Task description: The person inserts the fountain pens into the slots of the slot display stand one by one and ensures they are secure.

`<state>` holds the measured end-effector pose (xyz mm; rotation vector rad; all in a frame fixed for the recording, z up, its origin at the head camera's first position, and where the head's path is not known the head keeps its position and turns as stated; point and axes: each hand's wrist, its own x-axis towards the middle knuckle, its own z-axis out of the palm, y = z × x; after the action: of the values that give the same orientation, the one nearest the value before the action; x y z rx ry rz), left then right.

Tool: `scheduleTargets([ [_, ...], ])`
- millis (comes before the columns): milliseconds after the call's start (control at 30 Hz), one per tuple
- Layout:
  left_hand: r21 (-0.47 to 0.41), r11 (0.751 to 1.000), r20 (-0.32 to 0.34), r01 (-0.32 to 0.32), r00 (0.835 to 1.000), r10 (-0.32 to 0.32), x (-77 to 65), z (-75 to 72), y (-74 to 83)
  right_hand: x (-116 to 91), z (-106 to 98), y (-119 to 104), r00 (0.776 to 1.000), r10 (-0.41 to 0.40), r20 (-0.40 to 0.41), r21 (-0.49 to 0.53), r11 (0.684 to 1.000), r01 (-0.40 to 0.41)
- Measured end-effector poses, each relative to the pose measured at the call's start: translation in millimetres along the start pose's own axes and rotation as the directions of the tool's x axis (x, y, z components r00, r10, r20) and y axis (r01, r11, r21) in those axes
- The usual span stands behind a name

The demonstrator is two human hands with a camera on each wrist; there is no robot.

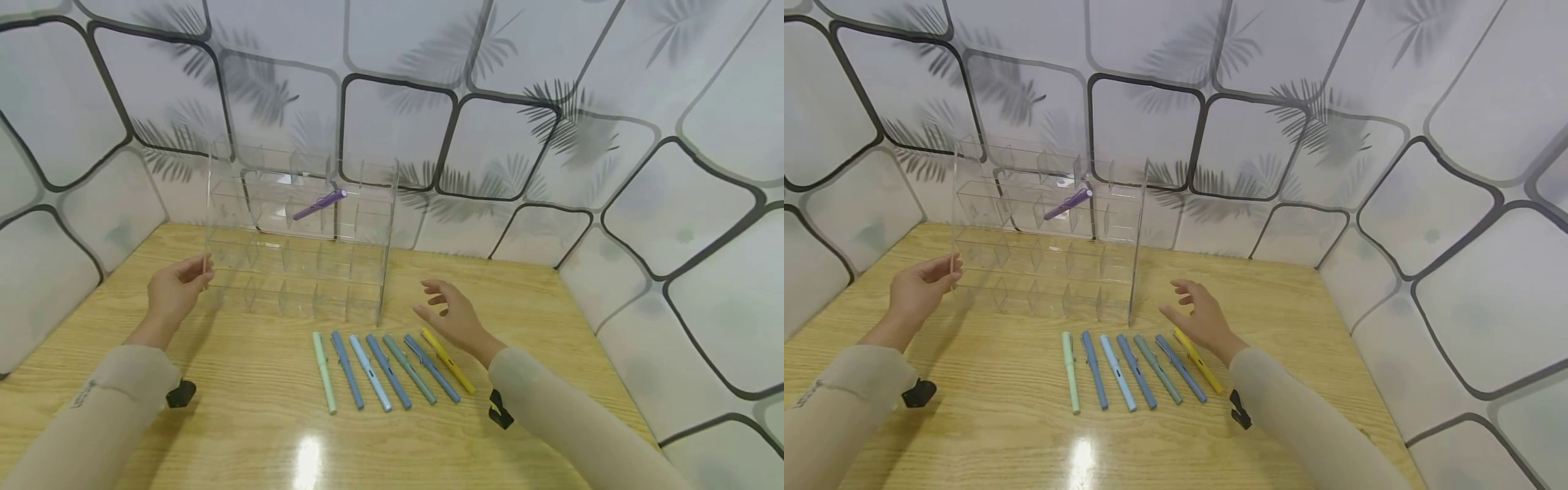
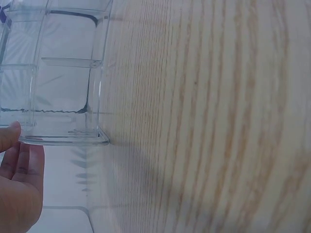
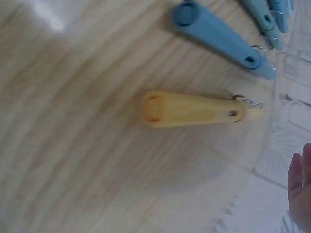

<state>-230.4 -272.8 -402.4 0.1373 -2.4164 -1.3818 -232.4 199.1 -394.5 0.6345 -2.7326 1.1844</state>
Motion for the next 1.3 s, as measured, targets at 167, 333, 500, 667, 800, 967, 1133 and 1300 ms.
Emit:
scheduleTargets([
  [167, 0.018, 1.0, 0.001, 0.003, 1.0, -0.003, -0.4, 0.0, 0.5, -14.5, -2.6, 17.5, 0.999, 0.035, 0.032, -0.015, 0.999, -0.035],
  [333, 0.022, 1.0, -0.002, 0.001, 1.0, -0.001, -0.8, -0.3, 0.5, -27.2, -3.9, 31.8, 0.996, 0.066, 0.063, -0.009, 0.998, -0.066],
  [500, 0.018, 1.0, -0.011, -0.003, 1.0, 0.003, -0.4, -0.8, -0.4, -37.0, -4.2, 41.9, 0.992, 0.092, 0.092, -0.011, 0.996, -0.091],
  [667, 0.014, 1.0, -0.02, -0.008, 1.0, 0.008, -0.2, -1.4, -0.8, -43.4, -5.5, 48.3, 0.988, 0.108, 0.113, -0.011, 0.994, -0.107],
  [800, 0.001, 1.0, -0.015, -0.004, 1.0, 0.004, -0.1, -1.1, -1.1, -47.7, -7.6, 52.1, 0.981, 0.124, 0.151, 0.011, 0.992, -0.127],
  [967, -0.014, 1.0, -0.005, 0.01, 1.0, -0.01, -0.2, -0.3, -0.4, -50.4, -10.9, 56.5, 0.967, 0.141, 0.212, 0.068, 0.985, -0.159],
  [1133, -0.032, 0.999, -0.004, 0.004, 1.0, -0.004, -0.6, -0.6, 0.4, -49.9, -14.3, 59.2, 0.953, 0.135, 0.272, 0.086, 0.983, -0.163],
  [1300, -0.03, 1.0, -0.003, -0.005, 1.0, 0.005, -1.6, -0.1, 0.4, -48.0, -16.0, 60.5, 0.945, 0.131, 0.301, 0.063, 0.986, -0.156],
])
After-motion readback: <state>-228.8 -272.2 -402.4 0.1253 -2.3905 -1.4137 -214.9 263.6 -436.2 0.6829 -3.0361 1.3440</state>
